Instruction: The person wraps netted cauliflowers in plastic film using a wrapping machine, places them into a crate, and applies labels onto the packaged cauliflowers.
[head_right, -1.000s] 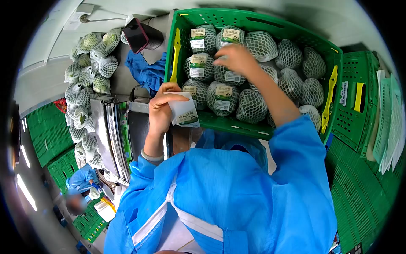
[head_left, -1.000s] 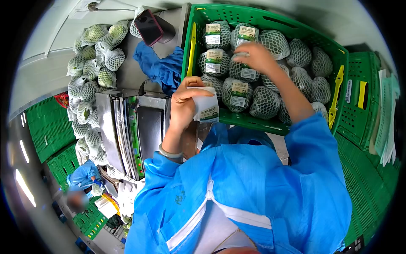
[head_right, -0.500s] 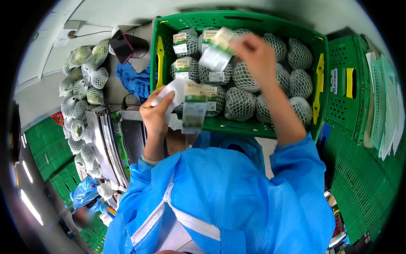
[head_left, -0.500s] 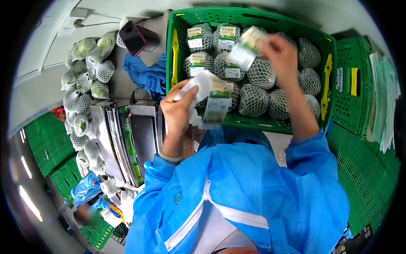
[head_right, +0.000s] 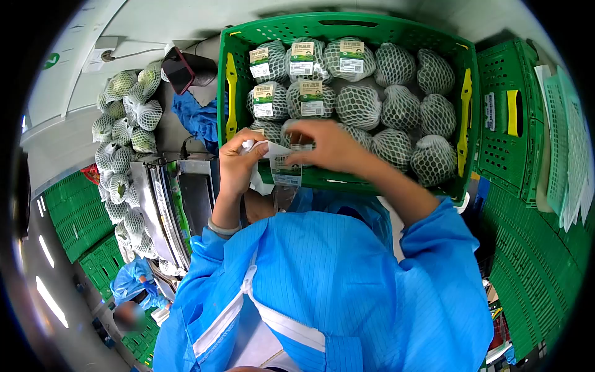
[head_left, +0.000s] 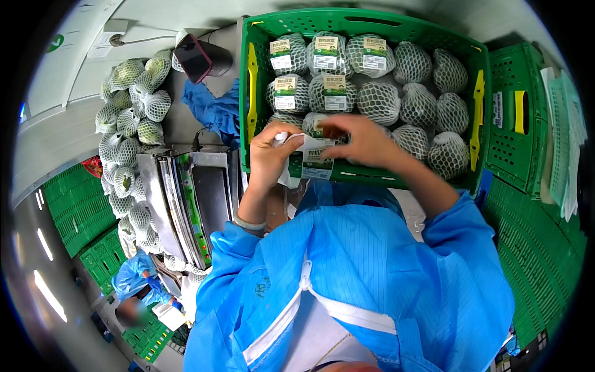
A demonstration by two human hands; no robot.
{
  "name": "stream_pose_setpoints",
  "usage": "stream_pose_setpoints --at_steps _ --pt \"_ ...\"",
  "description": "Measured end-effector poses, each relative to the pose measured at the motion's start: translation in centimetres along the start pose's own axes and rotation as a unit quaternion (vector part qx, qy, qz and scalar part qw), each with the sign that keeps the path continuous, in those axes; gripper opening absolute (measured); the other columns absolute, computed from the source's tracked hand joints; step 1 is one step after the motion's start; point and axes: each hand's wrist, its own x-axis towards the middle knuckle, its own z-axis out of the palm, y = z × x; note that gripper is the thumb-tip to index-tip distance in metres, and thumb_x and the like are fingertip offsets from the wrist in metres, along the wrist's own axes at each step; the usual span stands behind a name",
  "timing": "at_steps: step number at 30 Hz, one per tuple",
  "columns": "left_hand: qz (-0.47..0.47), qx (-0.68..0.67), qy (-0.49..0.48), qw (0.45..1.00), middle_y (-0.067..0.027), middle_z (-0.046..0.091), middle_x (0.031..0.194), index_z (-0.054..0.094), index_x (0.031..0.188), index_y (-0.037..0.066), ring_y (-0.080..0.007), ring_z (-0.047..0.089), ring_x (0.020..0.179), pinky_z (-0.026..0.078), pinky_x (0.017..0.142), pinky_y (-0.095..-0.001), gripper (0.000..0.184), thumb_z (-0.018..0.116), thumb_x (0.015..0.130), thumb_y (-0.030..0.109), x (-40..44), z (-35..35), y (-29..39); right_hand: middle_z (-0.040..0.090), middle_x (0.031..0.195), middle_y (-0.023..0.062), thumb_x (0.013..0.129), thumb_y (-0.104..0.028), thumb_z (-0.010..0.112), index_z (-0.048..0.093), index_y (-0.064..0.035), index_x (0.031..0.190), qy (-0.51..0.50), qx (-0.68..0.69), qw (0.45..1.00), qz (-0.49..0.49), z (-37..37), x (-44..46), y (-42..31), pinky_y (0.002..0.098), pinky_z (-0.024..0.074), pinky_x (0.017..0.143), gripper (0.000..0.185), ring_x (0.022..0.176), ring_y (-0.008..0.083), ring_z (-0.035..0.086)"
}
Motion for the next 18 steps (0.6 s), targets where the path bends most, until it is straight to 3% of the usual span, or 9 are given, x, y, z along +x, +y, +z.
stream_pose_setpoints --at_steps 1,3,4,6,8,11,13,16,18 --pt "-0.021 -0.013 0.003 1.000 0.0004 0.058 0.084 0.064 0.089 0.003 -0.0073 0.053 0.079 0.044 0.069 -0.0219 0.014 0.068 0.082 -0.009 0.1 0.3 0.1 0.068 0.087 0.0115 0.080 -0.028 0.076 0.065 -0.0032 0.108 0.014 0.023 1.000 -0.002 1.0 -0.7 -0.5 0.0352 0.0513 0.072 0.039 0.080 0.0230 0.066" --pt "-0.065 -0.039 0.007 0.997 0.0011 0.057 0.082 0.061 0.078 0.003 -0.0066 0.053 0.077 0.044 0.068 -0.0212 0.013 0.068 0.083 -0.007 0.0 1.1 0.3 0.066 0.079 0.0104 0.078 -0.024 0.077 0.065 -0.0028 0.099 0.059 0.043 0.995 0.074 1.9 -1.9 -1.2 0.0332 0.0491 0.067 0.032 0.072 0.0211 0.063" --pt "-0.065 0.019 0.029 0.997 -0.0018 0.057 0.077 0.053 0.071 0.002 -0.0105 0.053 0.070 0.044 0.064 -0.0240 0.022 0.072 0.075 -0.008 0.0 1.6 0.4 0.065 0.078 0.0099 0.078 -0.023 0.077 0.065 -0.0024 0.098 0.084 0.028 0.995 0.056 2.3 -2.3 -1.3 0.0326 0.0487 0.066 0.031 0.070 0.0203 0.062" --pt "0.053 0.154 0.012 0.987 -0.0032 0.055 0.076 0.053 0.075 0.002 -0.0125 0.052 0.068 0.043 0.064 -0.0242 0.022 0.071 0.071 -0.010 0.0 2.2 -0.1 0.064 0.075 0.0089 0.078 -0.020 0.077 0.064 -0.0015 0.095 0.136 -0.005 0.991 0.020 2.5 -3.1 -1.2 0.0314 0.0480 0.064 0.028 0.066 0.0187 0.059" --pt "0.122 0.216 0.008 0.969 -0.0067 0.056 0.077 0.052 0.079 0.001 -0.0170 0.054 0.070 0.044 0.066 -0.0242 0.027 0.069 0.064 -0.013 -0.3 3.2 -0.3 0.065 0.076 0.0083 0.079 -0.017 0.077 0.064 -0.0006 0.094 0.119 0.077 0.988 0.067 1.7 -3.5 -1.2 0.0310 0.0482 0.064 0.026 0.066 0.0173 0.060" --pt "0.104 0.070 -0.010 0.992 -0.0074 0.062 0.084 0.055 0.080 0.001 -0.0151 0.058 0.077 0.046 0.071 -0.0245 0.023 0.069 0.068 -0.013 -0.5 4.3 -0.3 0.068 0.079 0.0086 0.081 -0.015 0.076 0.065 0.0009 0.093 0.073 0.120 0.986 0.086 0.6 -3.5 -0.4 0.0311 0.0498 0.066 0.023 0.070 0.0155 0.064" --pt "0.060 0.060 -0.023 0.996 -0.0067 0.064 0.088 0.061 0.089 0.001 -0.0126 0.059 0.080 0.047 0.073 -0.0249 0.022 0.067 0.073 -0.012 -0.7 4.6 0.3 0.069 0.080 0.0097 0.081 -0.015 0.076 0.065 0.0011 0.091 0.052 0.159 0.982 0.085 0.7 -3.8 0.3 0.0314 0.0498 0.066 0.022 0.071 0.0157 0.065" --pt "0.032 0.069 -0.047 0.996 -0.0047 0.064 0.086 0.068 0.099 0.001 -0.0101 0.058 0.078 0.046 0.071 -0.0249 0.024 0.065 0.079 -0.010 -0.8 4.8 1.5 0.069 0.079 0.0118 0.080 -0.018 0.075 0.067 -0.0016 0.091 0.065 0.044 0.993 0.088 0.6 -4.3 -1.1 0.0328 0.0505 0.066 0.021 0.071 0.0233 0.066" --pt "0.028 0.088 -0.058 0.994 -0.0045 0.063 0.086 0.065 0.088 -0.001 -0.0098 0.058 0.079 0.046 0.072 -0.0233 0.015 0.064 0.078 -0.012 -0.7 4.7 1.5 0.068 0.078 0.0120 0.081 -0.020 0.073 0.067 -0.0027 0.092 0.084 -0.036 0.994 0.055 0.5 -4.5 -1.6 0.0329 0.0513 0.067 0.021 0.071 0.0260 0.066"
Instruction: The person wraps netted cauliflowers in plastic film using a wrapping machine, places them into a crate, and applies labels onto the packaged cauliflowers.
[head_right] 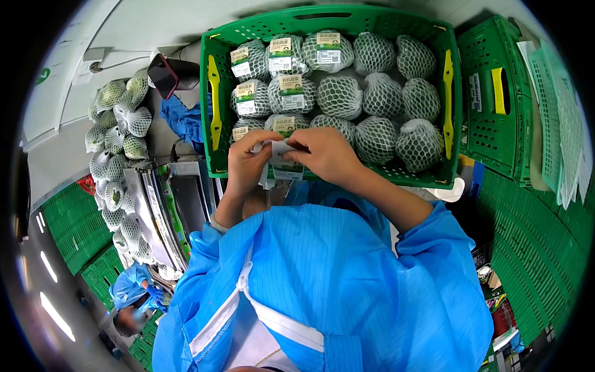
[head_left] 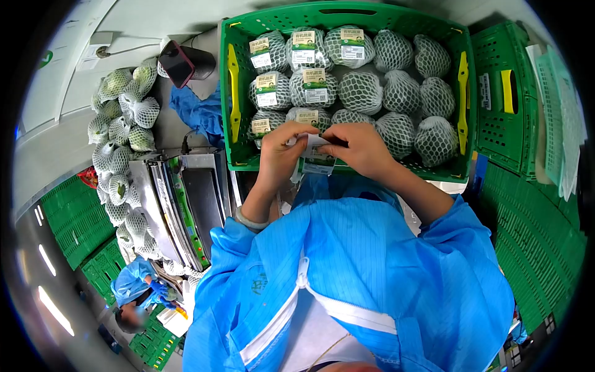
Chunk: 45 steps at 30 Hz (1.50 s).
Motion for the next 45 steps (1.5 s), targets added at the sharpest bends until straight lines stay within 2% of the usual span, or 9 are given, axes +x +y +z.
stream_pose_setpoints --at_steps 4,9,15,22,26,31,33,40,45 --pt "-0.043 0.134 0.024 0.990 -0.0070 0.063 0.082 0.052 0.067 -0.001 -0.0115 0.055 0.069 0.042 0.059 -0.0253 0.022 0.070 0.075 -0.010 -1.0 -0.5 -1.9 0.068 0.080 0.0123 0.084 -0.023 0.071 0.068 -0.0041 0.093 0.042 -0.078 0.994 -0.060 -2.2 -0.5 -0.2 0.0331 0.0519 0.068 0.022 0.073 0.0267 0.066" --pt "-0.049 -0.185 0.143 0.971 -0.0076 0.065 0.088 0.043 0.065 0.005 -0.0108 0.058 0.072 0.048 0.066 -0.0240 0.034 0.070 0.079 -0.009 -1.3 -0.6 -2.9 0.068 0.093 0.0121 0.082 -0.028 0.075 0.066 -0.0067 0.101 0.239 0.052 0.970 0.005 -9.4 4.1 5.4 0.0347 0.0528 0.073 0.031 0.084 0.0269 0.067" --pt "-0.056 -0.224 0.080 0.970 -0.0011 0.061 0.093 0.062 0.094 0.004 -0.0081 0.055 0.082 0.046 0.075 -0.0212 0.025 0.068 0.076 -0.012 -0.7 -0.5 -0.7 0.064 0.105 0.0120 0.074 -0.026 0.081 0.051 -0.0057 0.119 0.187 -0.448 0.874 0.014 -7.1 6.5 11.9 0.0421 0.0514 0.079 0.058 0.099 0.0315 0.063" --pt "-0.070 -0.119 0.011 0.990 -0.0035 0.062 0.090 0.070 0.092 0.001 -0.0095 0.057 0.083 0.046 0.078 -0.0235 0.020 0.066 0.076 -0.008 -0.4 -0.4 -1.6 0.068 0.096 0.0136 0.087 -0.035 0.068 0.064 -0.0053 0.112 -0.096 0.053 0.994 -0.001 0.1 0.0 1.5 0.0384 0.0505 0.079 0.039 0.092 0.0271 0.066" --pt "-0.077 -0.066 -0.032 0.994 -0.0025 0.061 0.088 0.065 0.079 -0.001 -0.0085 0.057 0.083 0.045 0.076 -0.0218 0.005 0.067 0.084 -0.001 -1.0 -0.4 -1.3 0.070 0.093 0.0101 0.087 -0.021 0.068 0.066 -0.0083 0.109 -0.022 -0.095 0.990 -0.099 0.1 -1.3 1.1 0.0360 0.0516 0.073 0.025 0.081 0.0250 0.067" --pt "-0.138 0.042 0.038 0.989 -0.0010 0.063 0.077 0.062 0.072 -0.003 -0.0067 0.054 0.071 0.041 0.062 -0.0207 0.013 0.069 0.082 -0.001 -2.2 -1.9 -2.7 0.070 0.092 0.0134 0.084 -0.011 0.070 0.067 -0.0062 0.105 0.236 0.199 0.949 0.069 -6.1 -1.4 0.8 0.0347 0.0531 0.072 0.021 0.079 0.0259 0.067" --pt "0.009 -0.061 0.118 0.991 0.0004 0.061 0.070 0.061 0.071 -0.003 -0.0069 0.053 0.065 0.041 0.059 -0.0210 0.014 0.070 0.082 -0.001 -2.1 -2.2 -3.7 0.069 0.088 0.0160 0.079 -0.018 0.076 0.066 -0.0026 0.100 0.168 0.084 0.980 0.062 -6.0 -0.6 3.6 0.0339 0.0529 0.069 0.028 0.076 0.0262 0.067" --pt "-0.193 -0.264 0.075 0.942 -0.0051 0.065 0.096 0.066 0.089 0.000 -0.0117 0.063 0.084 0.052 0.070 -0.0247 0.013 0.062 0.082 -0.009 -1.3 -1.3 0.0 0.066 0.092 0.0089 0.074 -0.037 0.079 0.059 -0.0053 0.103 0.052 -0.466 0.880 0.075 -1.5 0.3 8.6 0.0416 0.0490 0.064 0.047 0.076 0.0287 0.065" --pt "-0.033 -0.140 -0.035 0.989 -0.0032 0.067 0.097 0.070 0.107 0.002 -0.0123 0.064 0.090 0.051 0.078 -0.0256 0.032 0.059 0.080 -0.011 -0.5 -0.3 -0.1 0.068 0.091 0.0079 0.078 -0.034 0.076 0.063 -0.0052 0.100 -0.003 0.055 0.998 -0.007 -1.0 -1.0 2.0 0.0413 0.0487 0.063 0.039 0.075 0.0296 0.066"
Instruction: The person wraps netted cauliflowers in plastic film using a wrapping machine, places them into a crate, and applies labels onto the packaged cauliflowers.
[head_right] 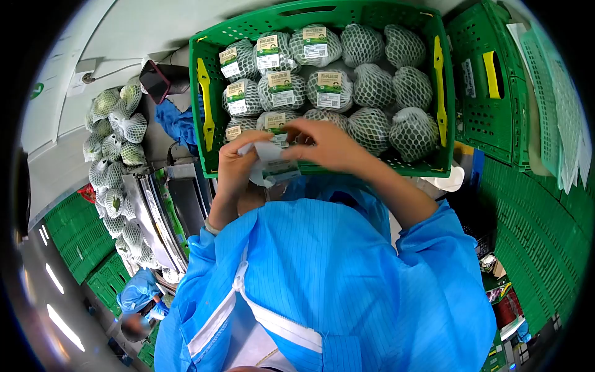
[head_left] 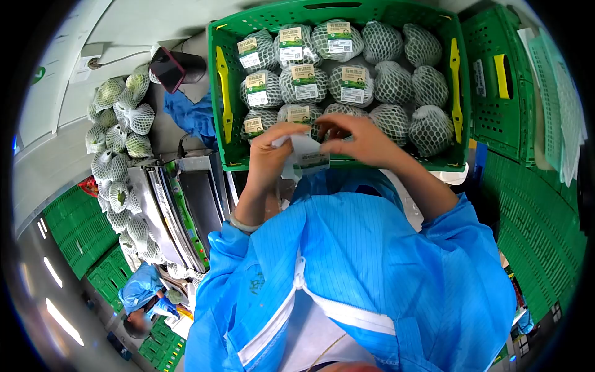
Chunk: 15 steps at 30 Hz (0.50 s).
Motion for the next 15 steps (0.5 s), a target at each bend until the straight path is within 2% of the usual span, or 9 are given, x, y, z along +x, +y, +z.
stream_pose_setpoints --at_steps 1,5,7,8,10,11,12,14,15 --pt "-0.001 0.006 0.000 1.000 -0.0033 0.067 0.097 0.071 0.102 0.000 -0.0120 0.064 0.088 0.051 0.078 -0.0260 0.028 0.059 0.079 -0.010 0.1 0.5 0.1 0.068 0.091 0.0078 0.080 -0.033 0.074 0.063 -0.0052 0.100 -0.020 0.018 0.999 -0.035 0.3 -0.4 -0.6 0.0413 0.0487 0.064 0.036 0.076 0.0300 0.066" --pt "-0.081 0.086 0.034 0.992 -0.0060 0.066 0.094 0.065 0.082 -0.002 -0.0124 0.062 0.084 0.049 0.074 -0.0249 0.005 0.064 0.079 -0.006 -0.2 1.0 -0.7 0.067 0.079 0.0087 0.087 -0.025 0.066 0.066 -0.0054 0.093 -0.003 -0.098 0.995 -0.025 0.2 -2.0 -2.0 0.0410 0.0502 0.067 0.021 0.077 0.0318 0.065" --pt "-0.140 0.140 0.039 0.979 -0.0071 0.067 0.092 0.059 0.073 -0.002 -0.0123 0.062 0.081 0.048 0.071 -0.0240 0.011 0.069 0.079 -0.004 -0.6 1.2 -1.4 0.068 0.078 0.0086 0.087 -0.025 0.067 0.066 -0.0049 0.093 0.091 -0.218 0.967 -0.100 -0.8 -2.8 -1.6 0.0384 0.0512 0.067 0.021 0.074 0.0285 0.066" --pt "-0.067 0.140 0.060 0.986 -0.0072 0.067 0.092 0.056 0.070 -0.001 -0.0119 0.062 0.081 0.049 0.072 -0.0239 0.017 0.070 0.078 -0.004 -0.5 1.5 -1.5 0.068 0.077 0.0086 0.087 -0.025 0.067 0.066 -0.0046 0.093 0.133 -0.275 0.942 -0.137 -1.5 -3.2 -1.3 0.0371 0.0517 0.067 0.021 0.073 0.0268 0.066" --pt "0.081 0.137 0.104 0.982 -0.0075 0.068 0.091 0.049 0.064 0.000 -0.0111 0.062 0.081 0.050 0.072 -0.0238 0.028 0.074 0.077 -0.004 0.0 2.0 -1.9 0.069 0.082 0.0087 0.086 -0.023 0.069 0.065 -0.0032 0.096 0.259 0.014 0.966 0.007 -5.6 -3.8 -2.3 0.0323 0.0524 0.068 0.022 0.072 0.0194 0.066" --pt "0.103 0.099 0.126 0.982 -0.0091 0.069 0.097 0.046 0.063 0.001 -0.0127 0.064 0.083 0.053 0.074 -0.0261 0.032 0.076 0.075 -0.005 0.5 2.2 -1.5 0.069 0.083 0.0087 0.085 -0.023 0.071 0.064 -0.0028 0.097 0.277 0.029 0.960 0.030 -8.2 -3.8 -2.4 0.0307 0.0522 0.069 0.024 0.073 0.0171 0.066" --pt "0.032 0.034 0.131 0.990 -0.0103 0.069 0.099 0.048 0.065 0.002 -0.0136 0.064 0.083 0.053 0.075 -0.0270 0.030 0.075 0.075 -0.006 0.4 2.3 -0.9 0.069 0.085 0.0087 0.084 -0.023 0.073 0.064 -0.0024 0.099 0.296 0.045 0.953 0.053 -10.4 -3.8 -1.9 0.0292 0.0521 0.070 0.027 0.074 0.0148 0.065" --pt "-0.107 -0.096 0.135 0.980 -0.0126 0.070 0.104 0.051 0.071 0.003 -0.0153 0.065 0.084 0.055 0.077 -0.0287 0.025 0.074 0.075 -0.008 0.5 2.2 -0.1 0.069 0.083 0.0097 0.080 -0.027 0.076 0.064 -0.0032 0.097 0.154 -0.149 0.965 0.154 -11.3 -3.9 2.3 0.0307 0.0520 0.069 0.032 0.073 0.0193 0.066" --pt "-0.103 -0.124 0.099 0.982 -0.0089 0.067 0.101 0.057 0.084 0.004 -0.0140 0.063 0.087 0.052 0.079 -0.0274 0.022 0.073 0.074 -0.009 0.6 2.2 -0.2 0.065 0.086 0.0089 0.075 -0.026 0.078 0.063 -0.0072 0.100 0.068 -0.251 0.952 0.159 -10.5 -4.1 4.6 0.0319 0.0505 0.067 0.034 0.075 0.0202 0.062"
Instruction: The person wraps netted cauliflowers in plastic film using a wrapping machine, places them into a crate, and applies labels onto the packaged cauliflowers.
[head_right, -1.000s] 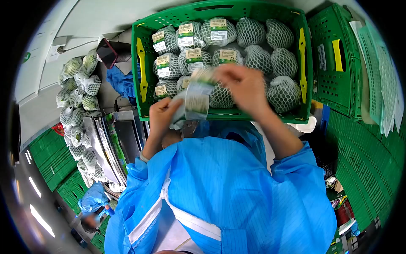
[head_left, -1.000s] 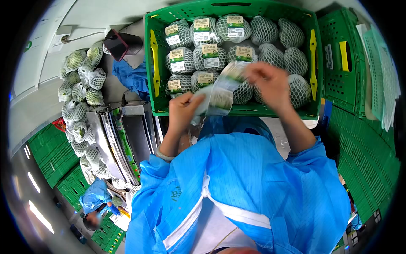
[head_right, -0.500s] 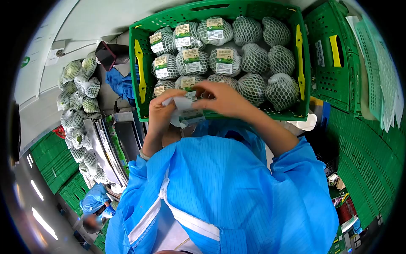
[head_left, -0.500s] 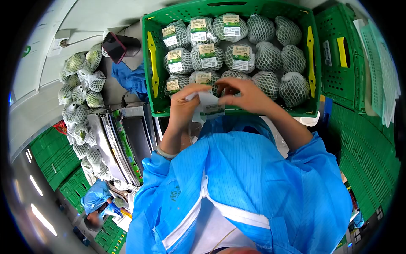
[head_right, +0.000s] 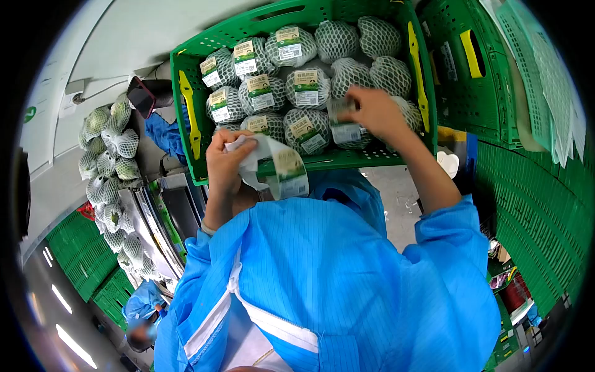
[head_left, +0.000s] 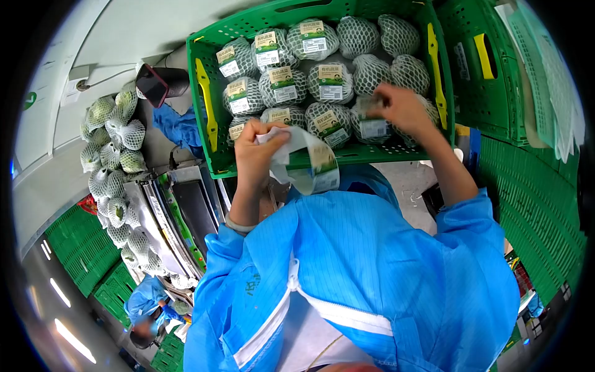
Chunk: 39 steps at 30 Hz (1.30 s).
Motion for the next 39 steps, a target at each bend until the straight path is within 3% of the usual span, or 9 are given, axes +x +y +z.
stream_pose_setpoints --at_steps 7,10,16,22,25,29,34,36,39 --pt "0.130 0.217 -0.110 0.961 -0.0010 0.057 0.094 0.065 0.109 0.004 -0.0104 0.053 0.093 0.044 0.080 -0.0261 0.034 0.073 0.076 -0.005 0.3 0.7 -0.8 0.065 0.100 0.0079 0.075 -0.034 0.078 0.063 -0.0073 0.105 0.161 -0.307 0.908 -0.233 3.3 -1.2 1.0 0.0389 0.0512 0.070 0.043 0.086 0.0260 0.063" --pt "0.126 0.178 -0.122 0.968 -0.0042 0.063 0.100 0.065 0.103 0.001 -0.0118 0.057 0.094 0.046 0.083 -0.0259 0.019 0.069 0.084 0.001 0.2 2.3 0.2 0.066 0.097 0.0114 0.079 -0.030 0.076 0.065 -0.0045 0.103 0.047 0.254 0.957 -0.130 4.3 -2.6 -3.7 0.0379 0.0497 0.069 0.037 0.083 0.0272 0.064" --pt "0.067 0.137 -0.139 0.978 -0.0055 0.066 0.096 0.065 0.094 0.001 -0.0127 0.060 0.091 0.048 0.081 -0.0265 0.008 0.063 0.087 -0.001 -0.5 3.7 0.6 0.066 0.085 0.0138 0.085 -0.027 0.070 0.066 -0.0045 0.099 -0.047 0.239 0.967 -0.079 3.6 -4.1 -8.3 0.0377 0.0481 0.067 0.027 0.078 0.0272 0.065" --pt "0.088 0.321 -0.081 0.939 -0.0061 0.065 0.085 0.060 0.078 0.001 -0.0127 0.060 0.081 0.048 0.072 -0.0258 0.008 0.063 0.083 -0.004 -0.6 2.3 -1.6 0.068 0.084 0.0096 0.084 -0.028 0.072 0.067 -0.0065 0.095 0.090 0.066 0.973 -0.205 3.6 -4.5 -7.2 0.0357 0.0498 0.066 0.025 0.072 0.0252 0.065" --pt "0.184 0.349 -0.031 0.918 -0.0074 0.068 0.091 0.044 0.068 0.002 -0.0104 0.058 0.080 0.047 0.071 -0.0243 0.027 0.065 0.082 -0.004 -0.5 1.6 -2.1 0.070 0.086 0.0113 0.085 -0.034 0.072 0.067 -0.0081 0.099 0.206 0.343 0.914 -0.062 -2.0 -1.1 -4.9 0.0312 0.0520 0.070 0.029 0.077 0.0212 0.068" --pt "0.129 0.135 -0.012 0.982 -0.0102 0.070 0.096 0.042 0.069 0.002 -0.0115 0.059 0.081 0.048 0.075 -0.0245 0.025 0.061 0.080 -0.010 -0.5 2.8 -0.1 0.068 0.093 0.0115 0.076 -0.036 0.079 0.054 -0.0105 0.117 0.140 -0.074 0.986 -0.049 -1.9 7.3 4.6 0.0423 0.0538 0.071 0.054 0.080 0.0312 0.066" --pt "0.135 0.162 -0.034 0.977 -0.0086 0.065 0.099 0.061 0.089 0.000 -0.0139 0.060 0.088 0.049 0.079 -0.0252 0.028 0.047 0.077 -0.020 -0.1 3.0 1.3 0.064 0.102 0.0136 0.076 -0.032 0.079 0.054 -0.0111 0.127 0.293 -0.379 0.865 -0.149 0.6 7.2 4.8 0.0437 0.0515 0.080 0.061 0.094 0.0352 0.063" --pt "0.198 0.183 -0.090 0.959 -0.0072 0.063 0.104 0.067 0.103 0.002 -0.0151 0.060 0.095 0.050 0.083 -0.0274 0.036 0.049 0.078 -0.018 0.9 1.3 -0.1 0.064 0.106 0.0156 0.079 -0.029 0.078 0.054 -0.0080 0.128 0.256 -0.114 0.928 -0.244 1.2 5.1 1.2 0.0426 0.0511 0.083 0.059 0.095 0.0329 0.064" --pt "0.192 0.161 -0.105 0.962 -0.0076 0.063 0.105 0.066 0.100 0.000 -0.0152 0.060 0.096 0.050 0.084 -0.0277 0.029 0.052 0.081 -0.016 1.1 2.5 0.3 0.067 0.102 0.0140 0.083 -0.026 0.075 0.065 -0.0040 0.114 -0.052 0.254 0.951 -0.169 2.4 -0.4 -6.6 0.0336 0.0505 0.081 0.040 0.090 0.0215 0.064"
